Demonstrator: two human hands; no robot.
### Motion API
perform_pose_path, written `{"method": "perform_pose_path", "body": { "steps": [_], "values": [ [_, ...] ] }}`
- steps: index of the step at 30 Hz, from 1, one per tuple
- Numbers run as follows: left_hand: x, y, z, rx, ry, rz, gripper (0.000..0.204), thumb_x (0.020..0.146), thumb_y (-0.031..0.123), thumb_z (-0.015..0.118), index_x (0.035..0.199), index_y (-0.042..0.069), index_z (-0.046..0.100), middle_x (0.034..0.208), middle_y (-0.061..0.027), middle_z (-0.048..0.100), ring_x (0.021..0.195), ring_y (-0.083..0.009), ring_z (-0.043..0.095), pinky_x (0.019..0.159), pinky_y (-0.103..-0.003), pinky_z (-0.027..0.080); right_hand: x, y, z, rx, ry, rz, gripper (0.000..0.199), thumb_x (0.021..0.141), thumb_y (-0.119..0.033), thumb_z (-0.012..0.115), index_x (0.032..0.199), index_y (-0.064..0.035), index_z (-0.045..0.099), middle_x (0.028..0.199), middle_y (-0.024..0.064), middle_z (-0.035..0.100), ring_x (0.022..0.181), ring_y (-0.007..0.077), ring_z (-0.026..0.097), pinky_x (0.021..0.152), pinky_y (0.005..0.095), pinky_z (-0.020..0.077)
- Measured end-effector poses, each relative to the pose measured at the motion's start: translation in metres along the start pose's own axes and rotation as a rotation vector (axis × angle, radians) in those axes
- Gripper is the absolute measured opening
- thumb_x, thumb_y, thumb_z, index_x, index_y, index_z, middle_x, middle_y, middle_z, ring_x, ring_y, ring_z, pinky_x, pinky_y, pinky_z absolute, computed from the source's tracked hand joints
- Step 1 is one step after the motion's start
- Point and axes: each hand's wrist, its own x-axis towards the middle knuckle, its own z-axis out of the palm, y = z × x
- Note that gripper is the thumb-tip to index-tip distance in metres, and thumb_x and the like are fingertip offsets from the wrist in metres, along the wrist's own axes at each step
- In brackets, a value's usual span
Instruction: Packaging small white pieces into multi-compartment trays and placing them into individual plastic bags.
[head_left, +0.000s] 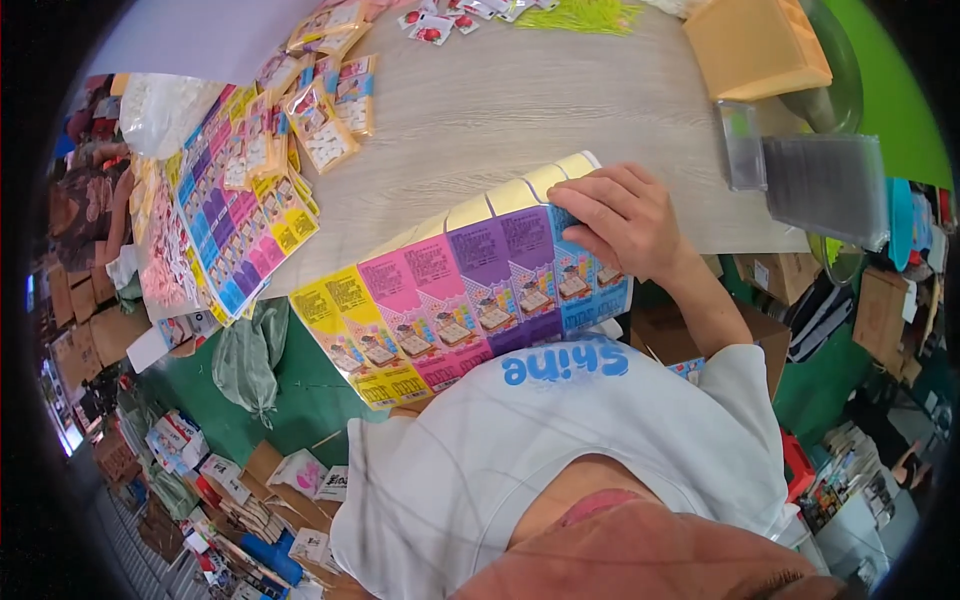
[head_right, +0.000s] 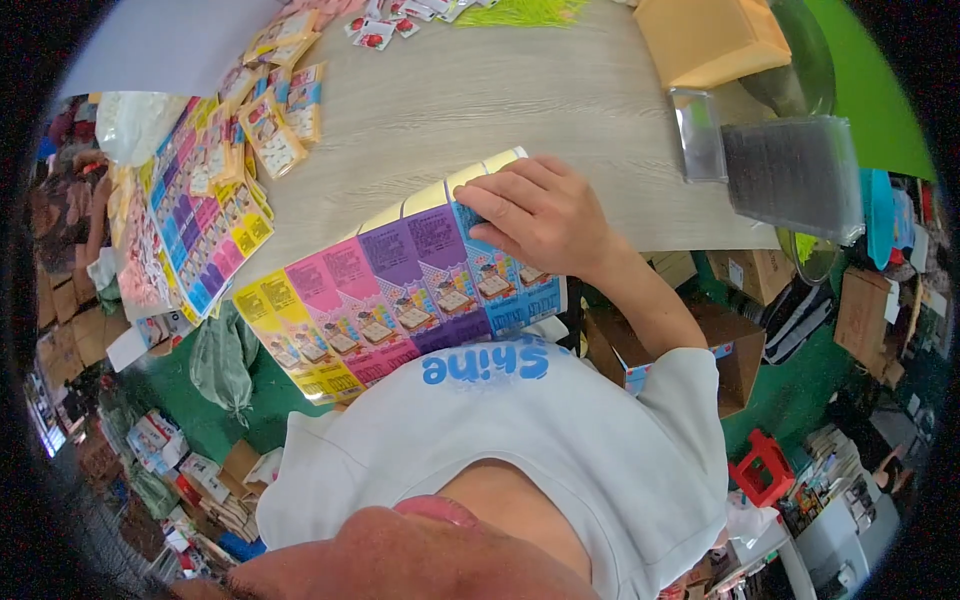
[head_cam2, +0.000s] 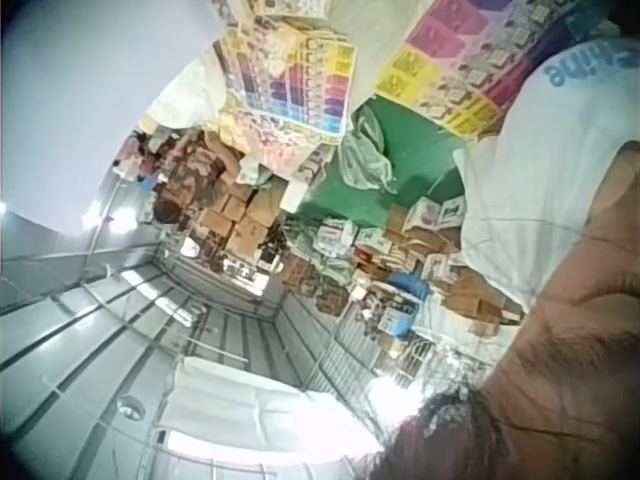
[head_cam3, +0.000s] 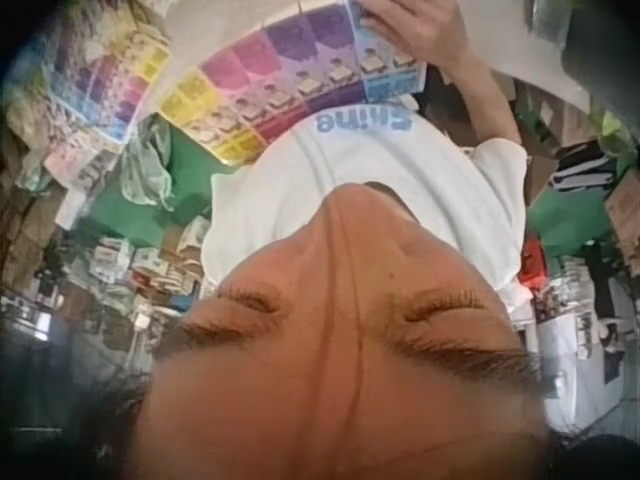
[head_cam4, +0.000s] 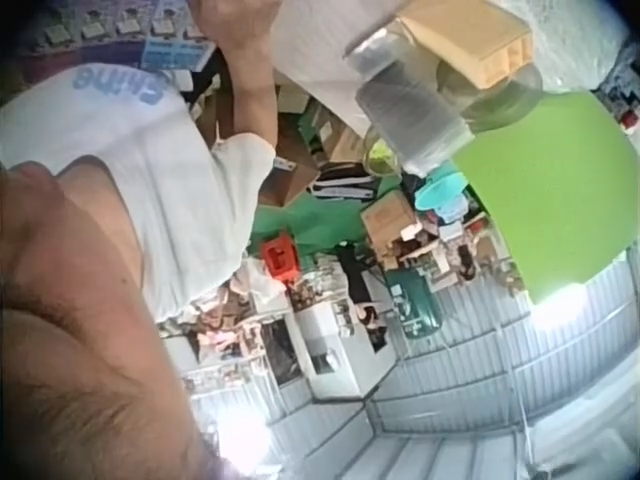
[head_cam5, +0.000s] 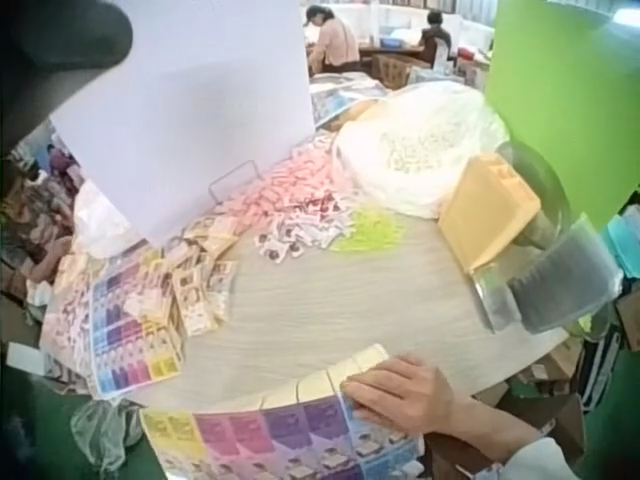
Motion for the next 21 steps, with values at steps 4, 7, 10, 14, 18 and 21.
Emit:
{"method": "perform_pose_path", "body": {
  "steps": [4, 7, 10, 14, 18, 21],
  "values": [
    [-0.002, -0.006, 0.005, -0.064, 0.008, -0.012, 0.054, 0.094, 0.025, 0.064, 0.144, 0.006, 0.052, 0.138, -0.0162, 0.060, 0.121, -0.0296, 0.062, 0.101, -0.044, 0.050, 0.002, 0.001, -0.002, 0.068, 0.002, 0.009, 0.031, 0.082, -0.022, 0.078, 0.106, -0.0041, 0.070, 0.089, 0.0071, 0.069, 0.073, 0.0233, 0.064, 0.060, 0.0343, 0.0492],
    [-0.003, -0.011, 0.008, -0.112, 0.013, -0.017, 0.055, 0.094, 0.026, 0.063, 0.144, 0.006, 0.052, 0.138, -0.0165, 0.060, 0.121, -0.0300, 0.061, 0.101, -0.044, 0.049, -0.001, 0.003, 0.001, 0.068, 0.053, -0.018, 0.028, 0.079, -0.016, 0.079, 0.103, -0.0039, 0.070, 0.080, 0.0057, 0.066, 0.064, 0.0217, 0.061, 0.052, 0.0321, 0.0460],
    [-0.005, -0.015, 0.010, -0.159, 0.026, -0.016, 0.056, 0.094, 0.027, 0.063, 0.145, 0.007, 0.051, 0.138, -0.0167, 0.060, 0.121, -0.0303, 0.061, 0.102, -0.044, 0.049, -0.006, 0.011, -0.003, 0.101, 0.038, -0.036, 0.027, 0.077, -0.011, 0.080, 0.102, -0.0051, 0.071, 0.077, 0.0040, 0.065, 0.060, 0.0206, 0.059, 0.048, 0.0307, 0.0438],
    [-0.012, -0.018, 0.014, -0.210, 0.066, 0.010, 0.057, 0.094, 0.029, 0.062, 0.145, 0.007, 0.051, 0.139, -0.0170, 0.059, 0.121, -0.0308, 0.061, 0.102, -0.045, 0.049, -0.008, 0.003, -0.015, 0.048, -0.137, 0.105, 0.022, 0.081, -0.015, 0.077, 0.101, -0.0069, 0.071, 0.081, 0.0039, 0.065, 0.070, 0.0218, 0.062, 0.063, 0.0352, 0.0506],
    [-0.025, -0.015, 0.014, -0.250, 0.117, 0.052, 0.057, 0.094, 0.030, 0.061, 0.146, 0.007, 0.050, 0.139, -0.0173, 0.059, 0.122, -0.0314, 0.061, 0.102, -0.045, 0.049, 0.012, -0.041, 0.006, -0.253, 0.164, -0.023, 0.019, 0.086, -0.021, 0.072, 0.101, -0.0085, 0.073, 0.097, 0.0050, 0.069, 0.092, 0.0240, 0.064, 0.094, 0.0467, 0.0450],
    [-0.033, -0.013, 0.016, -0.277, 0.148, 0.078, 0.058, 0.095, 0.031, 0.061, 0.146, 0.008, 0.050, 0.140, -0.0175, 0.059, 0.122, -0.0317, 0.061, 0.102, -0.045, 0.049, 0.025, -0.050, 0.022, -0.188, 0.206, -0.067, 0.021, 0.087, -0.019, 0.070, 0.105, -0.0081, 0.073, 0.103, 0.0059, 0.069, 0.097, 0.0247, 0.064, 0.100, 0.0486, 0.0420]
  ]
}}
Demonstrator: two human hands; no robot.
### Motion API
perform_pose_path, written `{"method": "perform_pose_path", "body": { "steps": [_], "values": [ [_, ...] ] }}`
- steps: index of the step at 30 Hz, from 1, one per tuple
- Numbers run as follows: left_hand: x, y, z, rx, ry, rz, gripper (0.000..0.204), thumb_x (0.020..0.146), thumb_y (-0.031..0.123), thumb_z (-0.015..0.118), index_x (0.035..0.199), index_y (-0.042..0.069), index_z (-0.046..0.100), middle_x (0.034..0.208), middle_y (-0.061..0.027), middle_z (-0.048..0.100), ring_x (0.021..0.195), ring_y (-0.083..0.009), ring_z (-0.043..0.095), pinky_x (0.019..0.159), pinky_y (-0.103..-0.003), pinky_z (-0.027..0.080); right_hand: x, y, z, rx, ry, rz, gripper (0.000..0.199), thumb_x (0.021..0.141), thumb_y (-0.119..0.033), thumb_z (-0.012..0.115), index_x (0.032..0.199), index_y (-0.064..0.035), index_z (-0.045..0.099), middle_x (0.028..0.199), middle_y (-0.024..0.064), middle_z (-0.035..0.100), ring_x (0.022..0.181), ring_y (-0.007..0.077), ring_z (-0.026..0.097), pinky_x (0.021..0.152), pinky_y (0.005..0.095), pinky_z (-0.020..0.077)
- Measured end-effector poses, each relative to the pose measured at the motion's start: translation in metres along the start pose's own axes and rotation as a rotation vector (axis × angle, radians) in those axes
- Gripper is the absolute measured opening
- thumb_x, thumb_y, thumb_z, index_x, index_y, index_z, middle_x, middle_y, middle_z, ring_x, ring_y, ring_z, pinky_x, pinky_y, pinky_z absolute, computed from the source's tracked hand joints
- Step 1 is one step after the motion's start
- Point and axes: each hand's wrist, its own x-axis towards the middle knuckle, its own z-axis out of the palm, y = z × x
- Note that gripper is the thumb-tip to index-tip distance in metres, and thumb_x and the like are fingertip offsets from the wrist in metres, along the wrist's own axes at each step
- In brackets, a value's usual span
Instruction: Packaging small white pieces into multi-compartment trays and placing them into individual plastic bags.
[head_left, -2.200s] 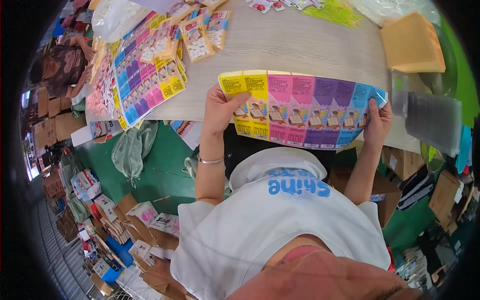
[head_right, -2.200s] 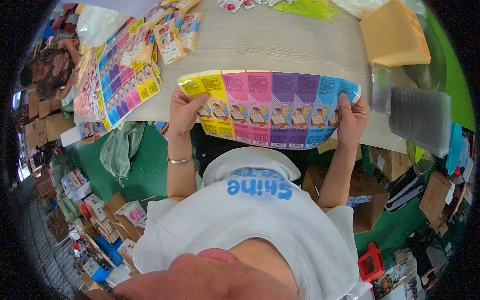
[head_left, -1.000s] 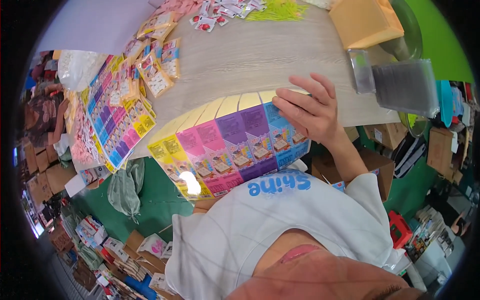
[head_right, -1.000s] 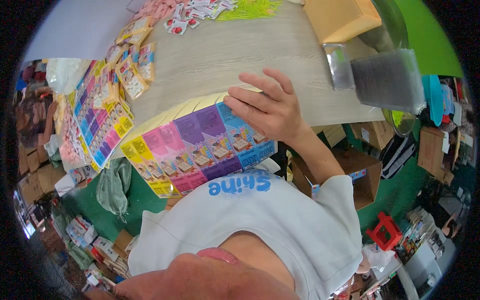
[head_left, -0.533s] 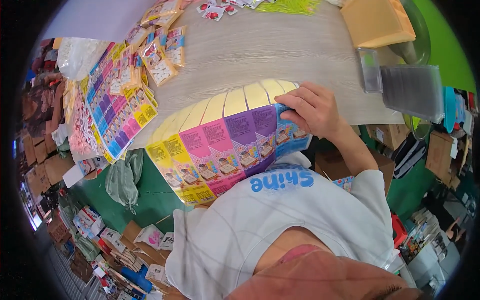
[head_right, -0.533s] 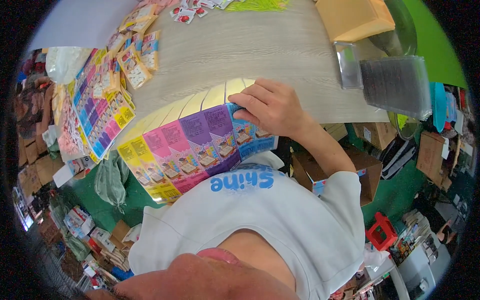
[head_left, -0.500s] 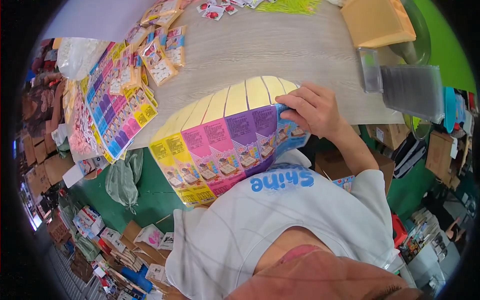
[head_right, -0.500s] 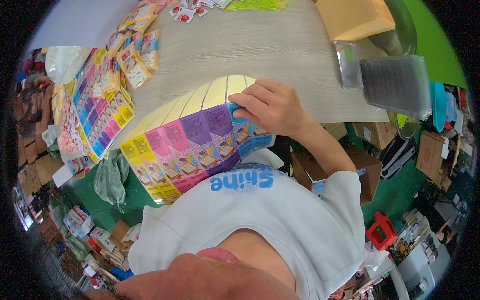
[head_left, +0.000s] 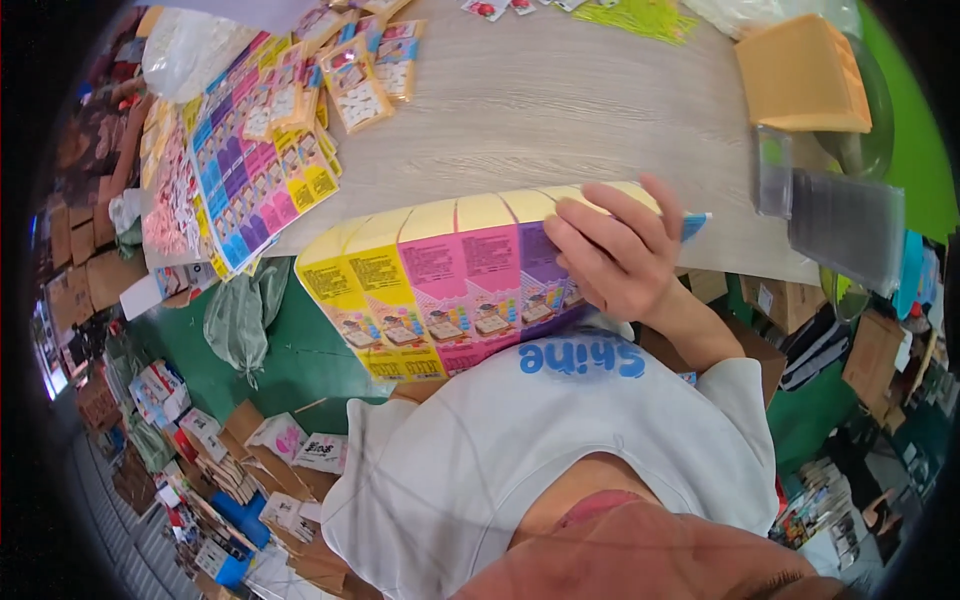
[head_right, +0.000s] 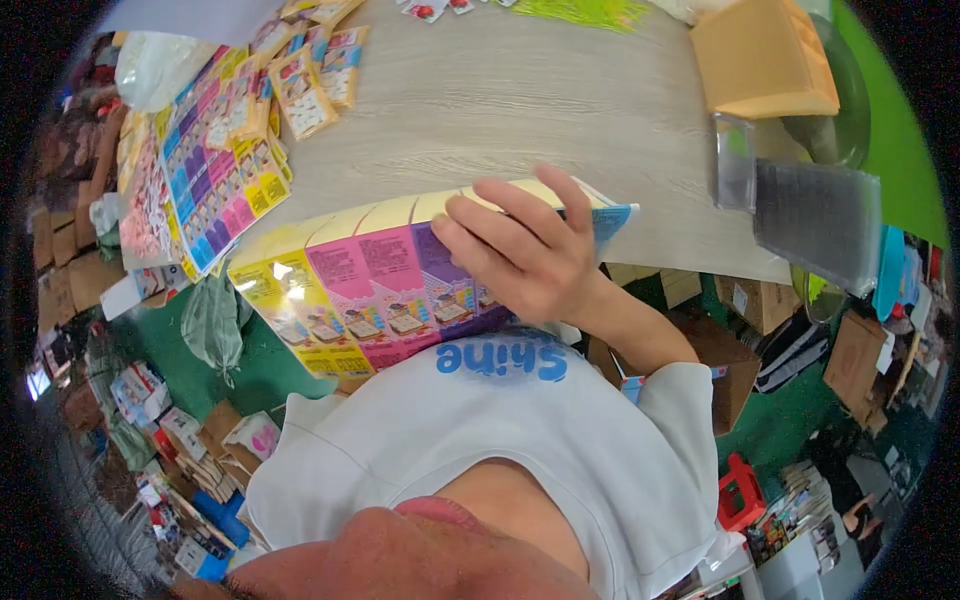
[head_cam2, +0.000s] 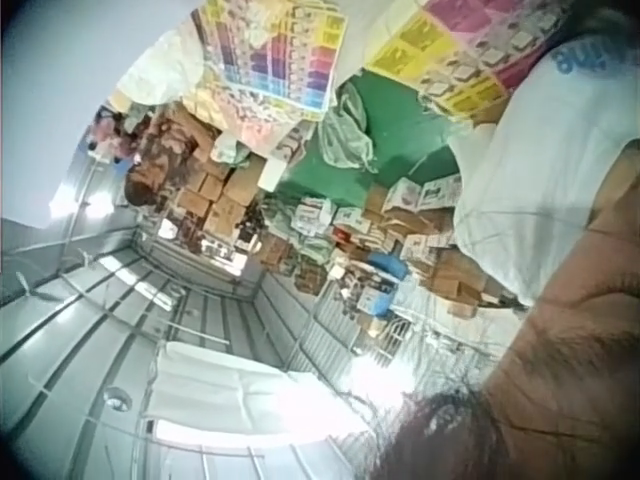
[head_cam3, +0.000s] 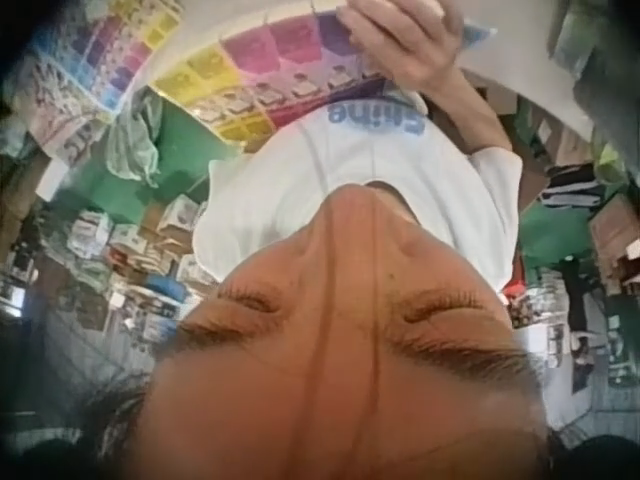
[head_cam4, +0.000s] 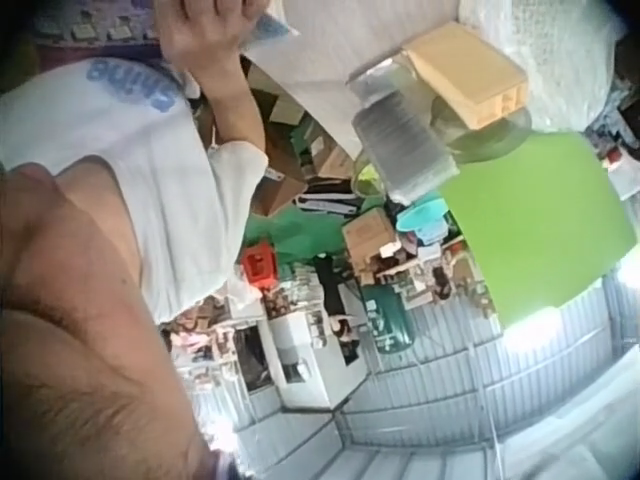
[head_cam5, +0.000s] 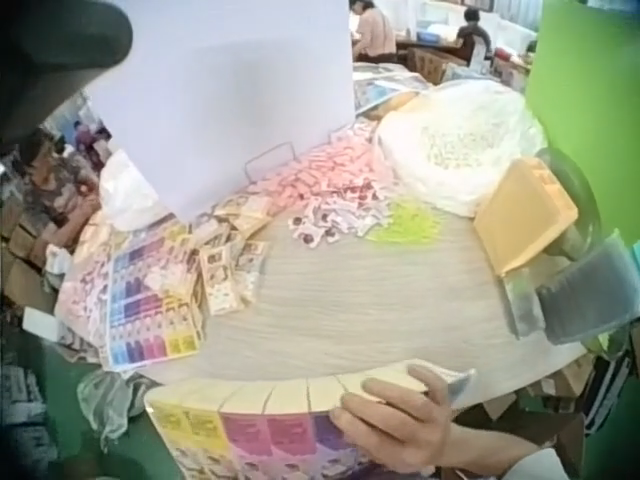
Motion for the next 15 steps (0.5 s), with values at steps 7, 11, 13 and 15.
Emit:
{"method": "perform_pose_path", "body": {
  "steps": [7, 11, 13, 15],
  "values": [
    [-0.009, -0.002, 0.001, -0.095, 0.034, 0.027, 0.060, 0.095, 0.033, 0.059, 0.148, 0.008, 0.049, 0.140, -0.0181, 0.058, 0.122, -0.0326, 0.061, 0.103, -0.046, 0.048, -0.002, 0.010, 0.021, 0.303, -0.041, 0.045, 0.027, 0.087, -0.021, 0.074, 0.105, -0.0008, 0.073, 0.085, 0.0097, 0.068, 0.062, 0.0217, 0.060, 0.051, 0.0325, 0.0452],
    [-0.010, -0.007, 0.003, -0.162, 0.044, 0.028, 0.060, 0.095, 0.035, 0.059, 0.148, 0.008, 0.048, 0.141, -0.0184, 0.057, 0.122, -0.0331, 0.061, 0.103, -0.046, 0.048, -0.012, 0.037, 0.010, 0.364, -0.136, 0.058, 0.024, 0.084, -0.016, 0.076, 0.102, -0.0011, 0.073, 0.081, 0.0097, 0.067, 0.061, 0.0214, 0.059, 0.051, 0.0323, 0.0451],
    [-0.010, -0.009, 0.003, -0.190, 0.048, 0.030, 0.061, 0.095, 0.035, 0.058, 0.148, 0.009, 0.048, 0.141, -0.0185, 0.057, 0.122, -0.0334, 0.061, 0.103, -0.047, 0.048, -0.012, 0.045, 0.006, 0.364, -0.169, 0.062, 0.024, 0.082, -0.015, 0.077, 0.101, -0.0011, 0.073, 0.080, 0.0095, 0.066, 0.062, 0.0213, 0.059, 0.052, 0.0324, 0.0451],
    [-0.013, -0.008, 0.005, -0.210, 0.054, 0.043, 0.061, 0.095, 0.036, 0.058, 0.149, 0.009, 0.048, 0.141, -0.0187, 0.057, 0.122, -0.0337, 0.060, 0.103, -0.047, 0.048, -0.002, 0.048, 0.001, 0.236, -0.238, 0.054, 0.028, 0.079, -0.015, 0.077, 0.103, -0.0017, 0.073, 0.087, 0.0088, 0.069, 0.067, 0.0222, 0.062, 0.057, 0.0334, 0.0476]
  ]
}}
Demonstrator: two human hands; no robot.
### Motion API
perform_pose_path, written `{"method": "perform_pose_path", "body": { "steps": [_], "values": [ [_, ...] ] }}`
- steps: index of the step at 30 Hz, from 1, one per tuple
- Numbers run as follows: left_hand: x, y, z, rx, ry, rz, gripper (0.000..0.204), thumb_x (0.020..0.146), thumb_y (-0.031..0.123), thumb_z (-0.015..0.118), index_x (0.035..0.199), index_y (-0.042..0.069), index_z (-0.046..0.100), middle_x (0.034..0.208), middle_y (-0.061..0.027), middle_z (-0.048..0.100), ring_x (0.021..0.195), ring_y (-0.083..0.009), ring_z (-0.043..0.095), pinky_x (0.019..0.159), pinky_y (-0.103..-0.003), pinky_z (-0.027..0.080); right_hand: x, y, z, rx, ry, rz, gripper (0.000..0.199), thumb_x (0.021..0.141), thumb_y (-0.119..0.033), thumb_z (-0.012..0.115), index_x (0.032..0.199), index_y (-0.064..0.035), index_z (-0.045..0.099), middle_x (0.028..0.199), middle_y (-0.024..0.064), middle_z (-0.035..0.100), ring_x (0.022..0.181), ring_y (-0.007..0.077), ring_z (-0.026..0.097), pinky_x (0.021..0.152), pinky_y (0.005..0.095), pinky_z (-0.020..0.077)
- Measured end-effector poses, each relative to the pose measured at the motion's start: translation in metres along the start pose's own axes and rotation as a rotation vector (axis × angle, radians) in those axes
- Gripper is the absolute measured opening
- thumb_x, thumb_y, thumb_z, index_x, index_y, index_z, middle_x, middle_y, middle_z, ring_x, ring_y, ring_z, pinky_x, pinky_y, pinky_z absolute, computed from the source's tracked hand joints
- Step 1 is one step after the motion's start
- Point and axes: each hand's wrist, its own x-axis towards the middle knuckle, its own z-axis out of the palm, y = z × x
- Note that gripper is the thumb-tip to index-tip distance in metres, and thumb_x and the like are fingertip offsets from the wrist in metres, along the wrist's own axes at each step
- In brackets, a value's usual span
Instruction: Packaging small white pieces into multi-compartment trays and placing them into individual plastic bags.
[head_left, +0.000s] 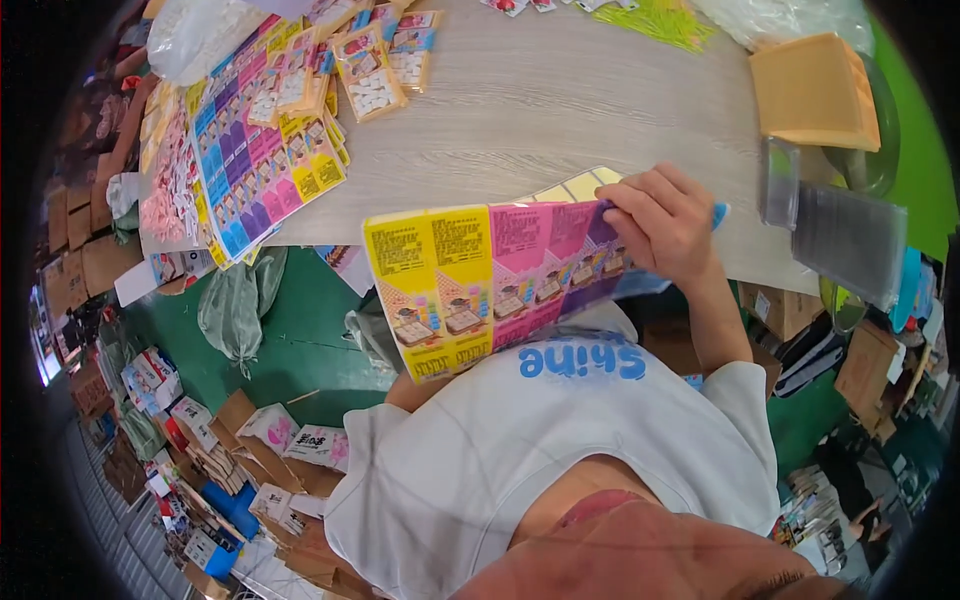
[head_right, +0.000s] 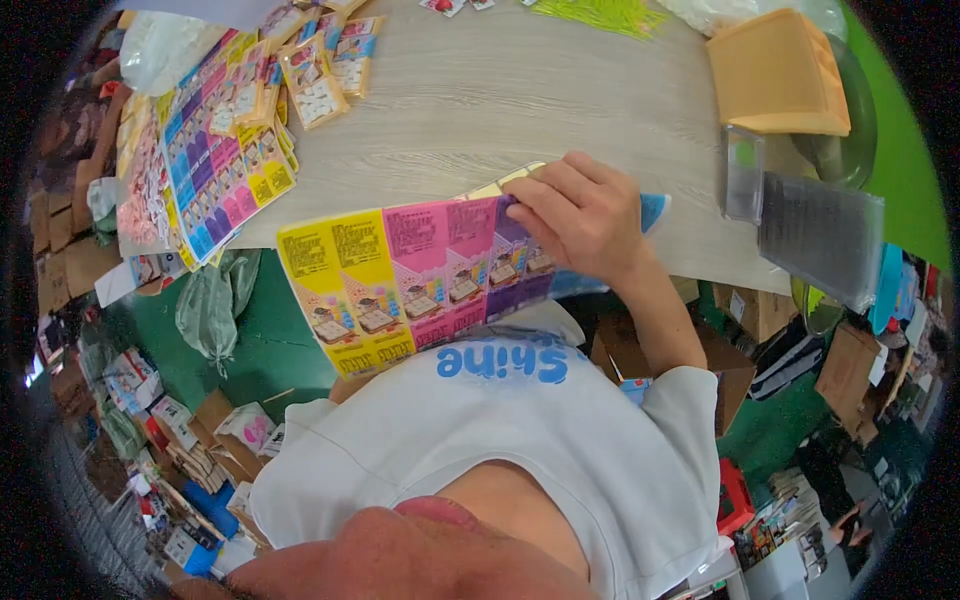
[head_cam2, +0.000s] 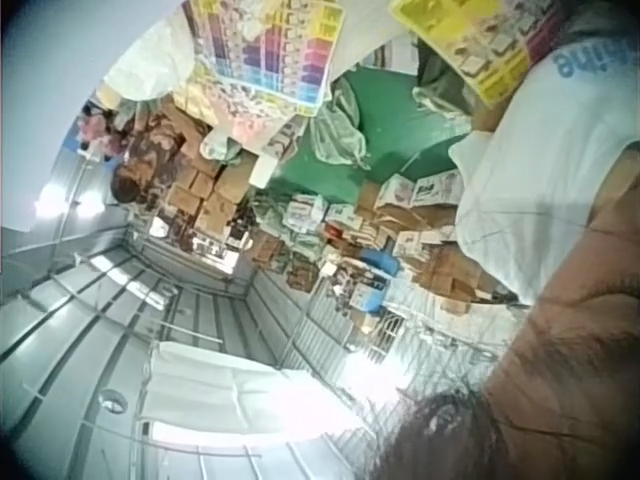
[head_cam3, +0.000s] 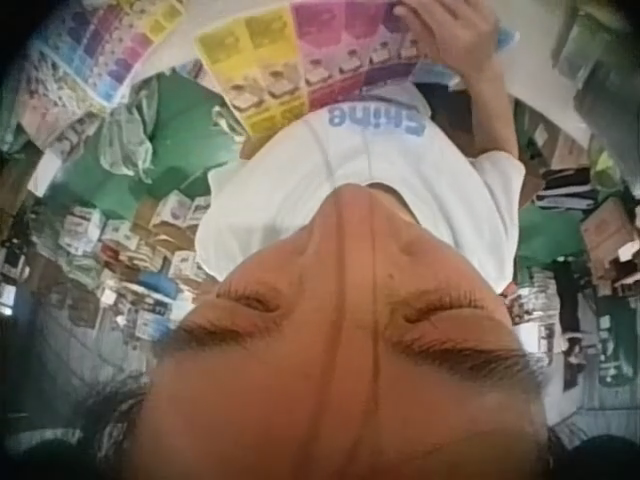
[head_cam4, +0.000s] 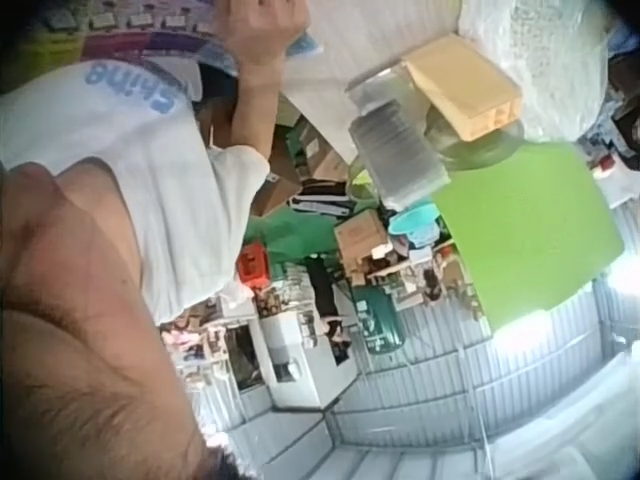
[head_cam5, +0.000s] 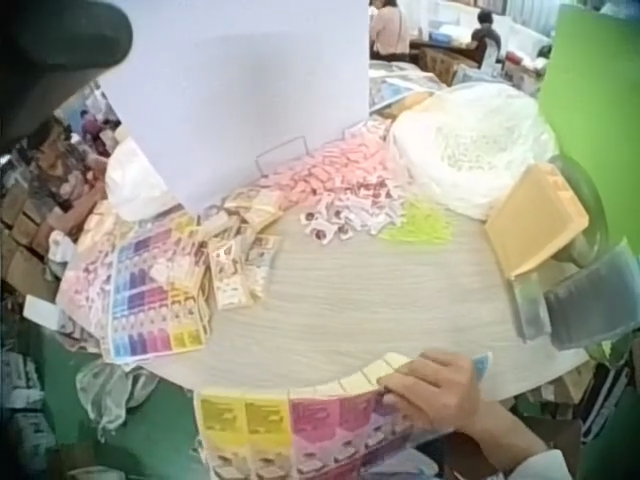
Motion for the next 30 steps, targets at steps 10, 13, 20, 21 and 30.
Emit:
{"method": "perform_pose_path", "body": {
  "steps": [10, 13, 20, 21, 30],
  "values": [
    [-0.012, 0.002, 0.013, -0.112, 0.025, 0.015, 0.064, 0.095, 0.040, 0.056, 0.150, 0.010, 0.047, 0.142, -0.0195, 0.056, 0.123, -0.0349, 0.060, 0.104, -0.048, 0.047, 0.015, -0.036, 0.031, 0.073, 0.199, -0.151, 0.030, 0.081, -0.020, 0.078, 0.106, -0.0035, 0.074, 0.088, 0.0059, 0.069, 0.064, 0.0192, 0.061, 0.054, 0.0303, 0.0462],
    [-0.016, 0.001, 0.013, -0.155, 0.037, 0.011, 0.064, 0.095, 0.041, 0.055, 0.151, 0.010, 0.046, 0.142, -0.0197, 0.056, 0.123, -0.0353, 0.060, 0.104, -0.048, 0.047, 0.018, -0.032, 0.034, 0.173, 0.186, -0.155, 0.023, 0.081, -0.017, 0.079, 0.101, -0.0048, 0.076, 0.077, 0.0038, 0.066, 0.055, 0.0163, 0.057, 0.046, 0.0287, 0.0405],
    [-0.045, 0.009, -0.040, 0.039, 0.075, -0.019, 0.077, 0.088, 0.050, 0.058, 0.151, 0.007, 0.044, 0.145, -0.0243, 0.052, 0.130, -0.0410, 0.054, 0.110, -0.057, 0.040, 0.009, -0.018, 0.019, 0.241, 0.084, -0.092, 0.022, 0.077, -0.013, 0.080, 0.098, -0.0072, 0.075, 0.072, 0.0026, 0.065, 0.055, 0.0163, 0.056, 0.046, 0.0300, 0.0404],
    [-0.046, 0.023, -0.034, 0.295, 0.071, -0.107, 0.068, 0.090, 0.036, 0.060, 0.147, 0.002, 0.046, 0.145, -0.0231, 0.053, 0.130, -0.0396, 0.055, 0.108, -0.053, 0.043, 0.010, -0.017, 0.018, 0.204, 0.052, -0.072, 0.024, 0.076, -0.011, 0.080, 0.099, -0.0070, 0.075, 0.075, 0.0031, 0.066, 0.057, 0.0172, 0.057, 0.049, 0.0300, 0.0420],
    [-0.005, 0.036, 0.034, 0.696, -0.075, -0.148, 0.042, 0.103, 0.004, 0.050, 0.144, -0.001, 0.047, 0.136, -0.0096, 0.062, 0.121, -0.0151, 0.058, 0.102, -0.033, 0.046, 0.017, -0.046, 0.038, 0.137, 0.114, -0.094, 0.034, 0.074, -0.011, 0.079, 0.107, -0.0037, 0.074, 0.093, 0.0050, 0.070, 0.071, 0.0212, 0.061, 0.062, 0.0317, 0.0483]
  ]
}}
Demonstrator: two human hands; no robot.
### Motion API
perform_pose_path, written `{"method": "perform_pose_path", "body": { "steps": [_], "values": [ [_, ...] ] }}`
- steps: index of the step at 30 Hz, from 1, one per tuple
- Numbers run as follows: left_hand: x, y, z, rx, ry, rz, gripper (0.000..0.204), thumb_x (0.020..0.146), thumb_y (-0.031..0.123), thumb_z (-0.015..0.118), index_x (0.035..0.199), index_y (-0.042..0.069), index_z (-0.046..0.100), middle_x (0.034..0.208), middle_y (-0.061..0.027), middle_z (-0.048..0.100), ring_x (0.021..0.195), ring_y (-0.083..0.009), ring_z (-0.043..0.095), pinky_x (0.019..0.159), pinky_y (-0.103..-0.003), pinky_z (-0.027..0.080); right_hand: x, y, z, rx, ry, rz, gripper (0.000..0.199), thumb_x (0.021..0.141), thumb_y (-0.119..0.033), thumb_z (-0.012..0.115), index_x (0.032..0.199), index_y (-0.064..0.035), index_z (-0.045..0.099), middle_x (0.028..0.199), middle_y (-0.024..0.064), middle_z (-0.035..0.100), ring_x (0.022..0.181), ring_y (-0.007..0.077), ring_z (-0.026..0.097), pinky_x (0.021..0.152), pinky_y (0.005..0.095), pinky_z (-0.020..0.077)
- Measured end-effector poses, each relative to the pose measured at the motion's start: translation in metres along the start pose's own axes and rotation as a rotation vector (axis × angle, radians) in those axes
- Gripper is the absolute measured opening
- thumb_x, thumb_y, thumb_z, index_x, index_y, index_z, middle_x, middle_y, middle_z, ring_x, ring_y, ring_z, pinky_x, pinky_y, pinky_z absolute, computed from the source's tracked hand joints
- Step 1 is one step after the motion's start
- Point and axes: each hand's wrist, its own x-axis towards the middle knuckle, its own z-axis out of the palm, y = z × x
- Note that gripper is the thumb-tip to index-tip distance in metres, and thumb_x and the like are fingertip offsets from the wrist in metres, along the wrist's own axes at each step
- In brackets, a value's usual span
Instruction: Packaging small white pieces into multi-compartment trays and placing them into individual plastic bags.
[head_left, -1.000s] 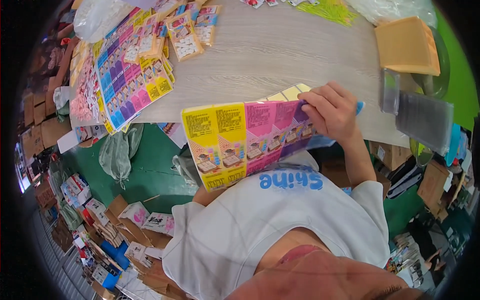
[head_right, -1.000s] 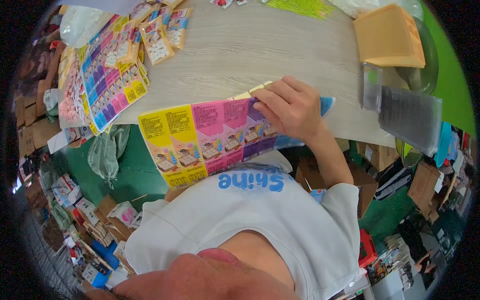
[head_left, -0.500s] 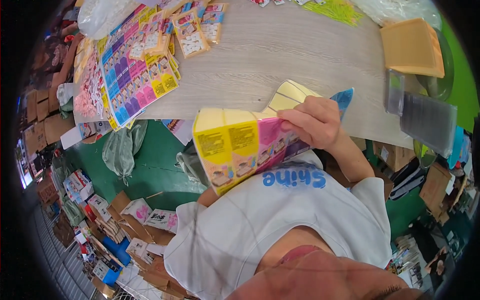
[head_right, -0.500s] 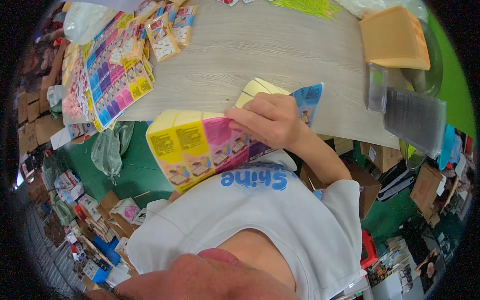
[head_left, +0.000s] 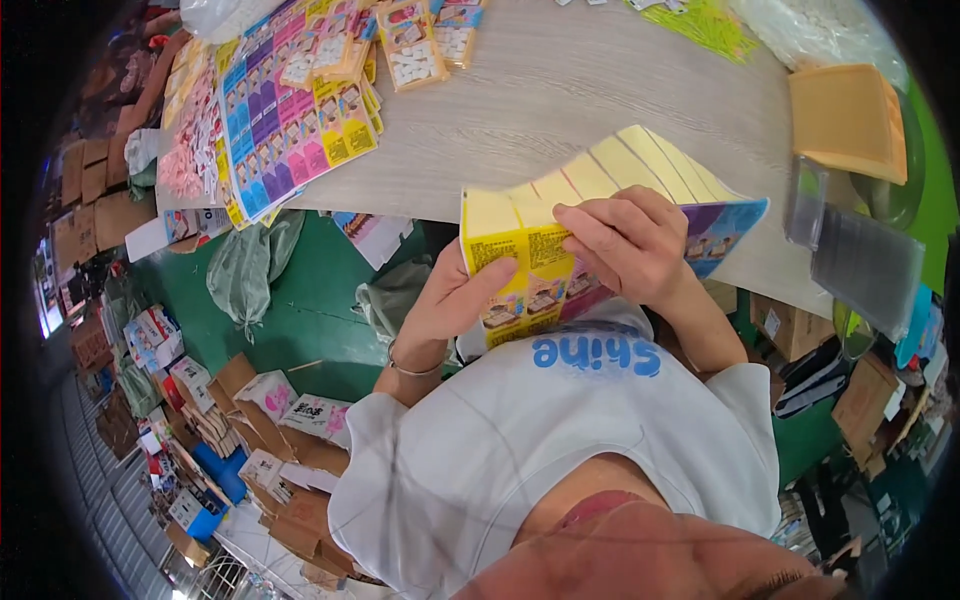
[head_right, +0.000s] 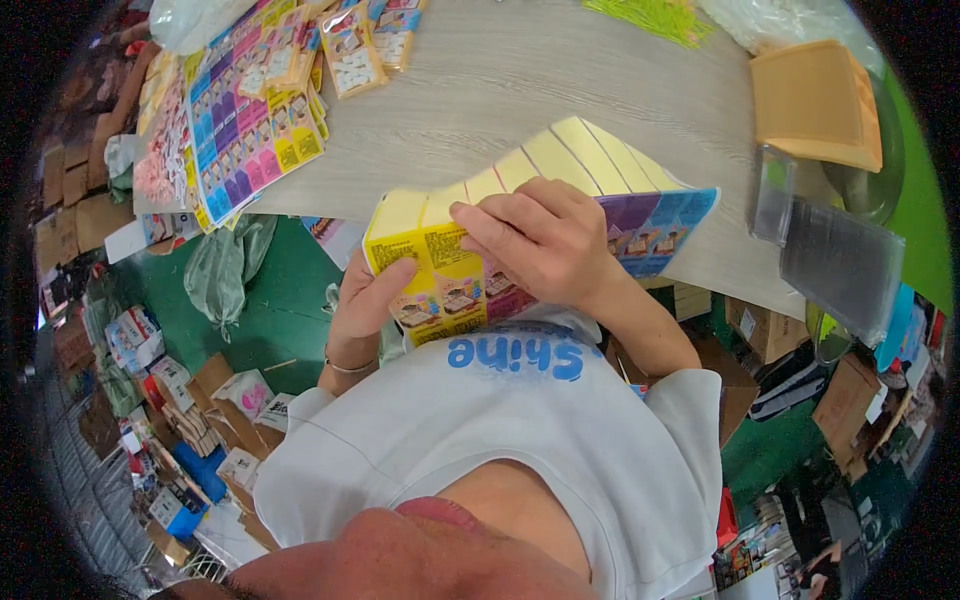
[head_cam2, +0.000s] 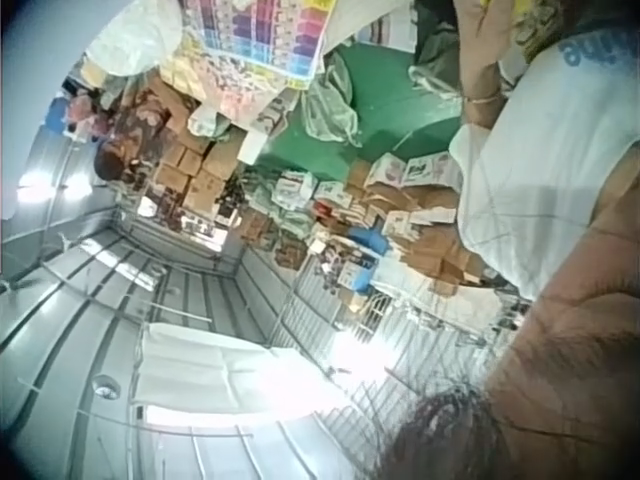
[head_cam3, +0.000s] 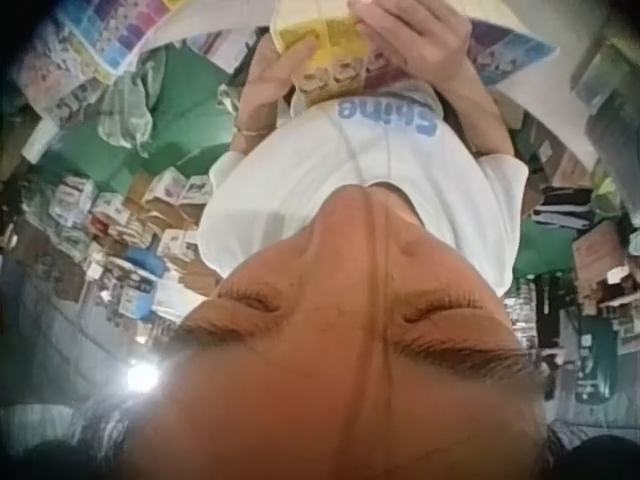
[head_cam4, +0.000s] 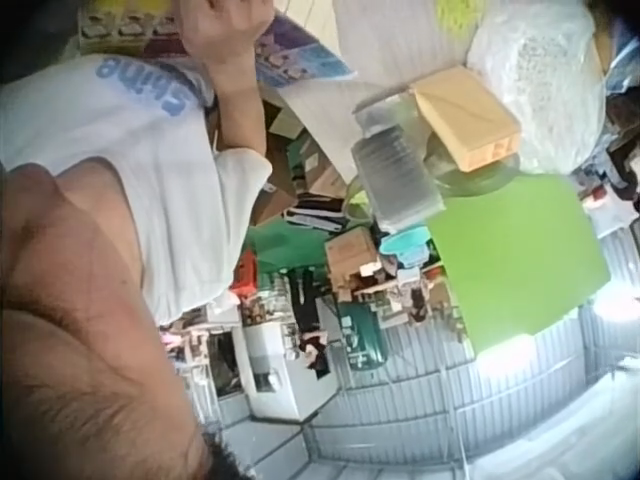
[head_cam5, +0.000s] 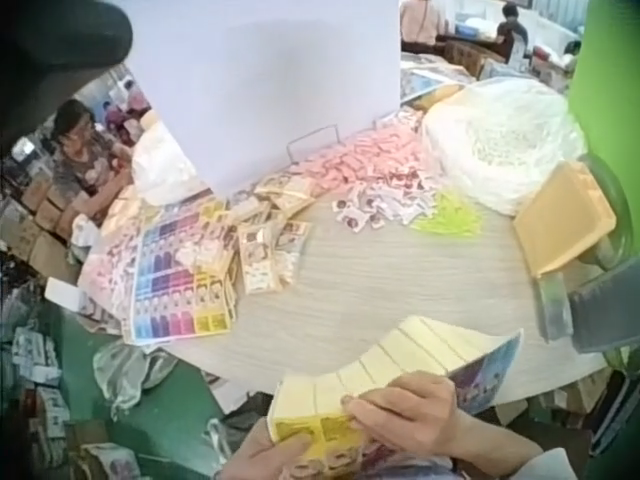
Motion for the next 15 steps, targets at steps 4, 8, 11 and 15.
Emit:
{"method": "perform_pose_path", "body": {
  "steps": [4, 8, 11, 15],
  "values": [
    [0.008, 0.001, 0.001, 0.214, -0.020, 0.084, 0.031, 0.100, 0.001, 0.057, 0.130, -0.003, 0.061, 0.121, -0.0082, 0.070, 0.110, -0.0129, 0.063, 0.094, -0.028, 0.050, 0.004, -0.002, 0.004, -0.001, 0.007, 0.000, 0.032, 0.077, -0.015, 0.079, 0.106, -0.0047, 0.074, 0.093, 0.0044, 0.070, 0.071, 0.0205, 0.062, 0.061, 0.0313, 0.0483],
    [0.012, -0.003, 0.006, 0.355, 0.129, 0.186, 0.020, 0.093, -0.001, 0.069, 0.113, -0.004, 0.073, 0.102, -0.0061, 0.076, 0.093, -0.0098, 0.067, 0.081, -0.025, 0.053, 0.006, 0.003, 0.014, 0.025, 0.079, -0.020, 0.028, 0.077, -0.022, 0.080, 0.101, -0.0098, 0.073, 0.086, 0.0002, 0.068, 0.068, 0.0184, 0.061, 0.055, 0.0296, 0.0488],
    [0.011, -0.005, 0.010, 0.364, 0.208, 0.254, 0.022, 0.089, -0.002, 0.074, 0.111, -0.004, 0.073, 0.098, -0.0060, 0.076, 0.087, -0.0089, 0.067, 0.077, -0.024, 0.053, 0.001, 0.003, 0.014, 0.109, 0.015, 0.062, 0.024, 0.077, -0.022, 0.080, 0.097, -0.0112, 0.072, 0.081, 0.0000, 0.066, 0.067, 0.0184, 0.059, 0.054, 0.0300, 0.0486],
    [0.012, -0.001, 0.014, 0.476, 0.252, 0.297, 0.023, 0.088, -0.002, 0.075, 0.110, -0.004, 0.073, 0.101, -0.0084, 0.076, 0.089, -0.0095, 0.067, 0.077, -0.023, 0.052, 0.006, -0.003, 0.012, 0.107, -0.025, 0.077, 0.021, 0.077, -0.021, 0.079, 0.094, -0.0126, 0.071, 0.076, -0.0007, 0.062, 0.065, 0.0178, 0.057, 0.052, 0.0307, 0.0477]
  ]
}}
